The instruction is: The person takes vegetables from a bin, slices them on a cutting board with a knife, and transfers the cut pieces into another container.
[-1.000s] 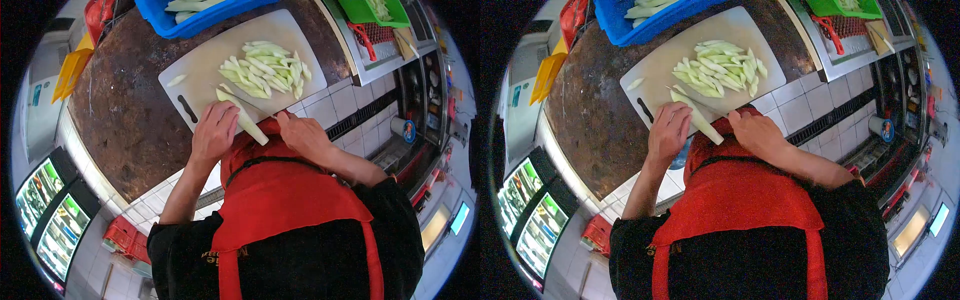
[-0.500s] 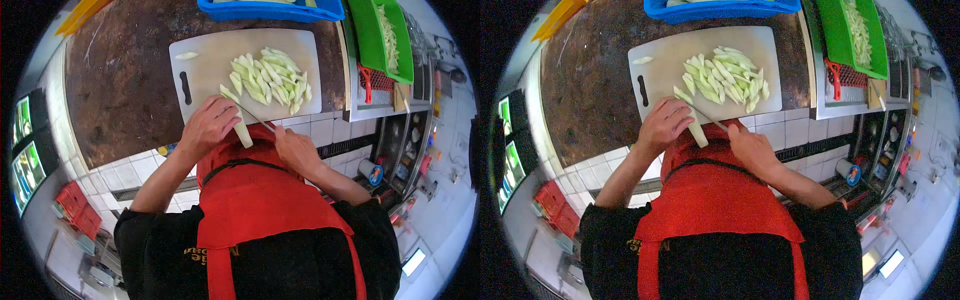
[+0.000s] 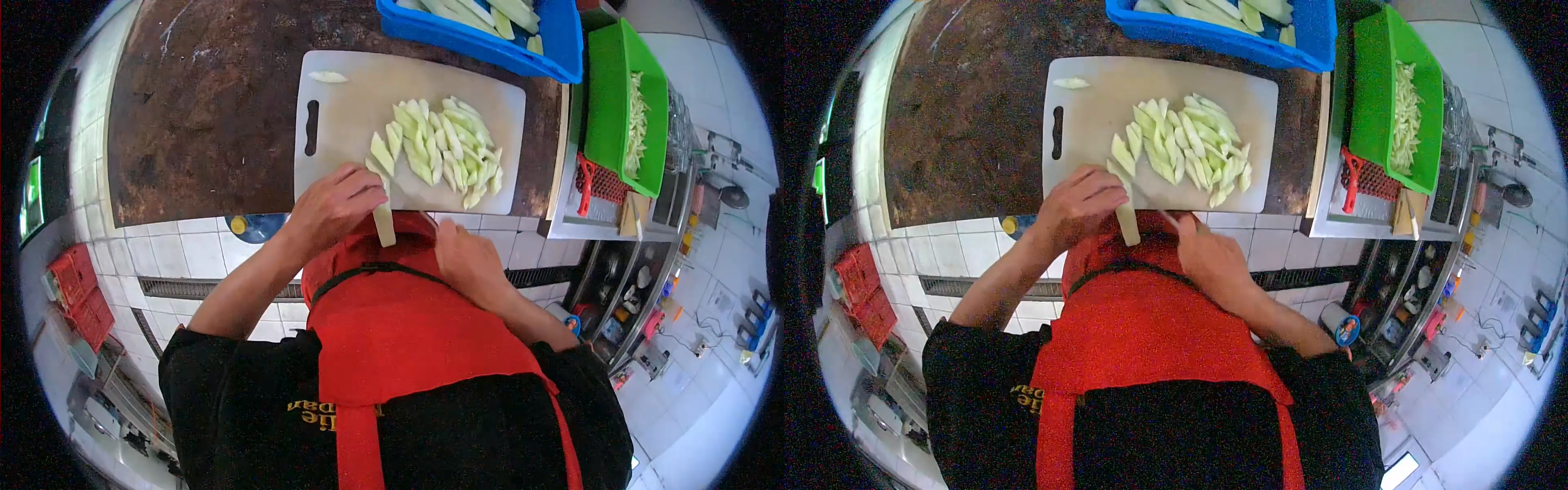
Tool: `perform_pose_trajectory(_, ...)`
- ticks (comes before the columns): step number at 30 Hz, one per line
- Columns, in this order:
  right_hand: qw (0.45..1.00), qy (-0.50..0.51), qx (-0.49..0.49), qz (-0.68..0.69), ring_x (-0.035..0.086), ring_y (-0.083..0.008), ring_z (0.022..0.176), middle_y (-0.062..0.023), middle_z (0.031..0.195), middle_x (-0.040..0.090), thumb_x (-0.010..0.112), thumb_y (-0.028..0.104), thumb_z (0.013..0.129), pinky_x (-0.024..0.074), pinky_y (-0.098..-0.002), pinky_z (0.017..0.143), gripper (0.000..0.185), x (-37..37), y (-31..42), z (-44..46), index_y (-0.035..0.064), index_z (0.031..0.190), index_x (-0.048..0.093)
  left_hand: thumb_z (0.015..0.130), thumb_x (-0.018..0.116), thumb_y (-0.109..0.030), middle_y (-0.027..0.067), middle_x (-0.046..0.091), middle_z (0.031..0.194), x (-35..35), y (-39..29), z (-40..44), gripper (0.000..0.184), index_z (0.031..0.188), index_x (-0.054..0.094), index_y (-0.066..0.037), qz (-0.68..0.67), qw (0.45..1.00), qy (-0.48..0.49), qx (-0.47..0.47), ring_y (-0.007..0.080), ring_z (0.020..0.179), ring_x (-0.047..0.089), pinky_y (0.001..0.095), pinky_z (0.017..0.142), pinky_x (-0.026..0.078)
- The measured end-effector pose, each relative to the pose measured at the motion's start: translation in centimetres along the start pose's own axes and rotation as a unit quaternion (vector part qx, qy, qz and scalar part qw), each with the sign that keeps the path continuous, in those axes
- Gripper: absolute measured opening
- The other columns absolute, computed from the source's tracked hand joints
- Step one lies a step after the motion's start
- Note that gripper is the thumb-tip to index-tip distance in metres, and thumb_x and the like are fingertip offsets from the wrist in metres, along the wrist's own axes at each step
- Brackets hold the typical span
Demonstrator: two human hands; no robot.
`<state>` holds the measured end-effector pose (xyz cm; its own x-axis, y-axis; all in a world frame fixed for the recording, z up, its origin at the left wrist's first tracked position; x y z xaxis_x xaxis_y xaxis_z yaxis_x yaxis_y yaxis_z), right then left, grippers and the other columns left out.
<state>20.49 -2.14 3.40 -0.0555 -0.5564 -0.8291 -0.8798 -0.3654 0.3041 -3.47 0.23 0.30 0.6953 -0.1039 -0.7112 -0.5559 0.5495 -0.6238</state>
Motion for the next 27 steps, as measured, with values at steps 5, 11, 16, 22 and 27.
perform_pose_trajectory(5, 0.999, 0.049, 0.009, -0.01, 0.067, -0.044, 0.069, -0.0252, 0.078, 0.066, 0.048, 0.016, 0.098, 0.0542, -0.0545, 0.061, 0.015, 1.9, -0.3, 1.3, 0.001, 0.1, 0.047, 0.079, 0.069, -0.014, 0.0039, 0.067, 0.106, 0.6, -0.2, -0.9, 0.024, 0.102, 0.069, -0.009, 0.049, 0.998, 0.01, 0.024, 0.0271, 0.099, 0.065, 0.0389, 0.088, 0.055)
perform_pose_trajectory(11, 0.998, 0.008, -0.023, 0.064, 0.066, -0.0478, 0.073, -0.027, 0.077, 0.065, 0.047, 0.02, 0.1, 0.0517, -0.0587, 0.066, 0.02, 0.2, -1.6, 2.5, 0.0002, 0.103, 0.046, 0.084, 0.068, -0.022, 0.0039, 0.067, 0.106, -1.8, 0.4, 0.8, 0.025, 0.107, 0.068, -0.011, 0.097, 0.967, 0.126, 0.201, 0.0274, 0.1, 0.064, 0.0453, 0.097, 0.049)
perform_pose_trajectory(16, 0.994, -0.011, -0.014, 0.106, 0.065, -0.0507, 0.075, -0.0274, 0.076, 0.065, 0.047, 0.021, 0.101, 0.0501, -0.0616, 0.069, 0.021, -0.6, -2.2, 1.8, 0.0008, 0.105, 0.046, 0.086, 0.072, -0.033, 0.009, 0.066, 0.097, -4.4, 1.6, 0.2, 0.035, 0.111, 0.064, -0.009, 0.157, 0.976, 0.147, -0.018, 0.0308, 0.093, 0.064, 0.0464, 0.086, 0.051)
perform_pose_trajectory(22, 0.988, -0.036, 0.028, 0.147, 0.062, -0.0491, 0.071, -0.0253, 0.075, 0.063, 0.052, 0.023, 0.101, 0.0486, -0.0594, 0.065, 0.023, 0.7, 0.0, 0.9, 0.0011, 0.103, 0.045, 0.091, 0.073, -0.022, 0.0132, 0.067, 0.091, -1.1, 0.0, 0.2, 0.024, 0.106, 0.062, -0.007, 0.016, 0.964, -0.045, -0.26, 0.0346, 0.069, 0.068, 0.0447, 0.059, 0.055)
perform_pose_trajectory(27, 0.991, -0.053, 0.031, 0.115, 0.062, -0.0472, 0.066, -0.0243, 0.073, 0.063, 0.054, 0.021, 0.1, 0.0496, -0.0569, 0.06, 0.021, 1.1, 1.2, 0.4, 0.0015, 0.098, 0.045, 0.08, 0.082, -0.017, 0.0126, 0.067, 0.103, -2.0, 0.1, 0.3, 0.029, 0.103, 0.067, -0.006, 0.038, 0.982, -0.045, -0.18, 0.0303, 0.087, 0.067, 0.0409, 0.073, 0.055)
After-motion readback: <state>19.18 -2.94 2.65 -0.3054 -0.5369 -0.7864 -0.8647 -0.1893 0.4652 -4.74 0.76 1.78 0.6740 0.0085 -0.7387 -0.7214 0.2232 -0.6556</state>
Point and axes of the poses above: each hand's wrist, its own z-axis towards the middle knuckle, its own x-axis out of the palm, y = z × x, the point moved 3 cm from there along z, towards the middle knuckle
